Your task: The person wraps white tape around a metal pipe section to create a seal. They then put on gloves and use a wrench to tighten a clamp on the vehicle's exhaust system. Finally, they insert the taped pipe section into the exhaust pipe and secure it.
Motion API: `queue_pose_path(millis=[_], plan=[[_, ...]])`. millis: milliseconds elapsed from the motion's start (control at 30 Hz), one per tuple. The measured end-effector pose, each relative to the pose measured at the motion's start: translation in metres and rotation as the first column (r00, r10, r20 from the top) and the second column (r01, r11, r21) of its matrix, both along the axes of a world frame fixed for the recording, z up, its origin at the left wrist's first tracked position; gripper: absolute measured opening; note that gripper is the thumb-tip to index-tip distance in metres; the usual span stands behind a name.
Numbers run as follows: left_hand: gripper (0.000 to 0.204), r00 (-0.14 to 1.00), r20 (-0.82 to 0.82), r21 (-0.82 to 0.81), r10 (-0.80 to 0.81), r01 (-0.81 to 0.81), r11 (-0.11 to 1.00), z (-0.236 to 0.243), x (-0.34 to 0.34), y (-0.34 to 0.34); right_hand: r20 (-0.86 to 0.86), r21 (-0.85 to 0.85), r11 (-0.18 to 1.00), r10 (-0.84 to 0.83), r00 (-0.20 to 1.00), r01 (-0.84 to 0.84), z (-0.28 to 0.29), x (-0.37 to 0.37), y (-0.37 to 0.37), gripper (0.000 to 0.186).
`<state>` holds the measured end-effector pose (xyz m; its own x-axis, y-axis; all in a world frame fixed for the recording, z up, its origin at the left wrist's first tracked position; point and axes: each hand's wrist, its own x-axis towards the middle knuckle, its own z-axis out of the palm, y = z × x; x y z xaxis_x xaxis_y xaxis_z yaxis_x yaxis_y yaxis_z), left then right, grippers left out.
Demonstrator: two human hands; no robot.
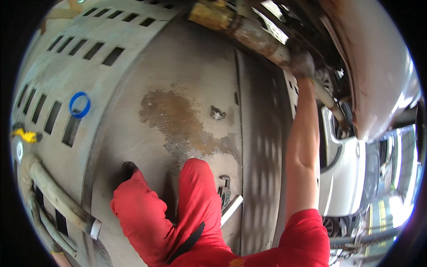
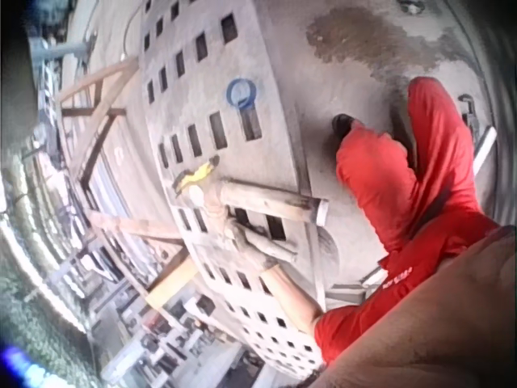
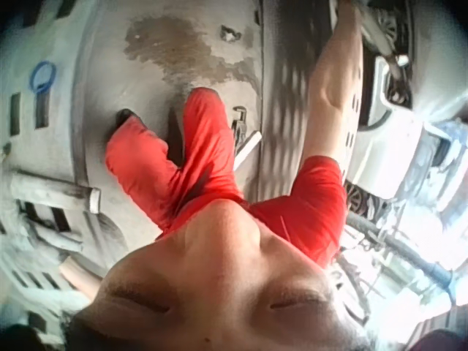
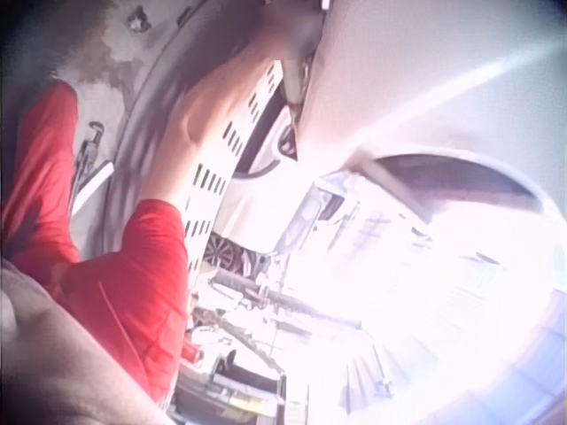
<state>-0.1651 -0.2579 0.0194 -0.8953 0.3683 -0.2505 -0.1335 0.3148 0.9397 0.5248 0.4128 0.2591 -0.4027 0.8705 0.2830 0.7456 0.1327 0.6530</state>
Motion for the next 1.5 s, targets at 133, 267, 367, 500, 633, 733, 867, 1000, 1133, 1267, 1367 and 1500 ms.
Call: queue_pose_path(millis=[133,267,367,500,633,733,867,1000,1133,1267,1367,1500], plan=[[0.035,1.0,0.004,-0.041,0.028,-0.028,0.999,-0.004,0.009,0.028,-0.148,0.046,0.998,0.052,0.988,-0.045,0.004,-0.024,-0.015,0.071],[0.036,1.0,-0.007,-0.053,0.021,-0.021,0.998,0.003,0.019,0.049,-0.695,-0.069,0.995,-0.103,0.711,0.078,0.011,-0.032,-0.028,0.071],[0.036,1.0,-0.01,-0.051,0.014,-0.015,0.999,0.006,0.025,0.058,-0.712,0.0,0.991,-0.092,0.696,0.131,0.009,-0.02,-0.021,0.072],[0.036,1.0,0.019,-0.051,0.009,-0.008,0.999,-0.001,0.035,0.066,-0.704,0.099,0.989,-0.009,0.71,0.11,0.015,-0.019,-0.026,0.076],[0.036,1.0,0.001,-0.054,0.022,-0.021,0.998,0.008,0.038,0.065,-0.463,0.013,0.996,-0.069,0.884,0.085,0.007,0.007,0.0,0.078],[0.036,1.0,0.002,-0.055,0.02,-0.02,0.998,0.008,0.043,0.067,-0.16,0.051,0.998,0.037,0.986,-0.029,0.007,0.018,-0.012,0.09],[0.036,1.0,0.0,-0.05,0.03,-0.03,0.998,0.012,0.045,0.064,-0.172,0.07,0.997,0.033,0.984,-0.022,0.004,0.023,0.0,0.089],[0.036,0.999,0.01,-0.042,0.037,-0.037,0.998,0.012,0.048,0.064,-0.183,0.05,0.999,0.012,0.983,-0.002,0.002,0.031,0.017,0.086],[0.037,0.999,0.027,-0.019,0.04,-0.039,0.999,0.009,0.044,0.062,-0.25,0.162,0.985,0.107,0.962,-0.067,-0.003,0.052,0.034,0.07],[0.037,0.999,0.038,-0.027,0.029,-0.028,0.999,0.007,0.034,0.054,-0.109,0.088,0.992,-0.084,0.991,0.094,-0.006,0.01,0.007,0.077],[0.037,0.999,0.046,-0.024,0.022,-0.021,1.0,0.006,0.031,0.058,-0.199,-0.002,0.982,-0.185,0.962,0.188,0.006,-0.035,-0.004,0.105],[0.037,0.999,0.029,-0.024,0.031,-0.03,0.999,0.011,0.034,0.063,-0.187,0.065,0.995,-0.065,0.98,0.078,0.007,-0.027,-0.015,0.103]])
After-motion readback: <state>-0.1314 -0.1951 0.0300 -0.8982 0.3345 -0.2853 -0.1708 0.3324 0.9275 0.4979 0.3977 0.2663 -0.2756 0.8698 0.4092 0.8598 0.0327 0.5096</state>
